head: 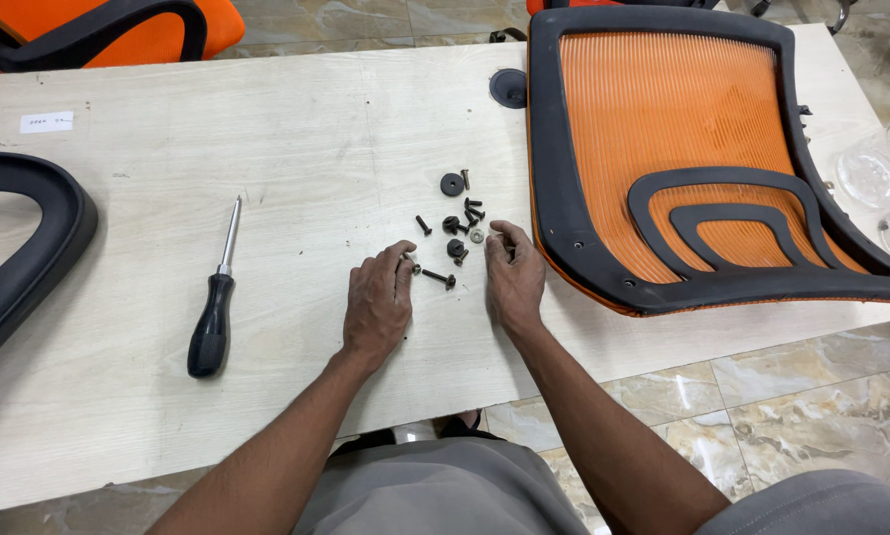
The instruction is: The person uses a screwdriver to remove a screw from the underside of an orange office chair seat, then detaches a black plastic frame from the seat. They place the frame on the table, pick up the seat, and later reattach the frame to the seat using screws and washers.
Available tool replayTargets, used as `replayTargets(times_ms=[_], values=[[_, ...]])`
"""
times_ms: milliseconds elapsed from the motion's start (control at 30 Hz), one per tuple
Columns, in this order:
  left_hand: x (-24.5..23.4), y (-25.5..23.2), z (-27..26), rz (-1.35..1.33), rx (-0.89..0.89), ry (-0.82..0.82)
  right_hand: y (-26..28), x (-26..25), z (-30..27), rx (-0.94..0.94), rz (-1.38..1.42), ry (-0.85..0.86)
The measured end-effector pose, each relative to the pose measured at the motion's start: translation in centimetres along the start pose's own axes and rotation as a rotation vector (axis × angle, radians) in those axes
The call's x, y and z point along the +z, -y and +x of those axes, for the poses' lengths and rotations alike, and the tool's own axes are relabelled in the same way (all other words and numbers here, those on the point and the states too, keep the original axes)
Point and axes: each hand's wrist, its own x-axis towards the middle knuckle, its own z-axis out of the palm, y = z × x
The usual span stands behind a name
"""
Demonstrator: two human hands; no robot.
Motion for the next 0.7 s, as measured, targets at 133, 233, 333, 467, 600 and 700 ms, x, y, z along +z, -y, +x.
replayTargets(times_ms=[133,233,333,467,600,700], values=[[-0.1,0.0,0.0,-0.011,0.005,-0.014,0.4,-0.3,-1.9,-0.132,-0.118,0.070],[0.1,0.0,0.0,-0.005,-0.018,0.002,0.8,0.1,-2.8,-0.231,-0.306,0.099],[0.3,0.3,0.1,0.000,-0.015,-0.005,1.2,0.8,-2.9,-0.185,-0.382,0.087],[0.6,0.6,0.1,0.029,0.016,-0.025,1.5,1.1,-2.6,-0.107,-0.398,0.078],[0.3,0.5,0.2,0.016,0.016,-0.019,1.8,0.4,-3.1,-0.122,-0.281,0.088],[0.0,0.4,0.2,-0.039,-0.033,-0.004,1.8,0.1,-4.5,-0.116,-0.252,0.099]])
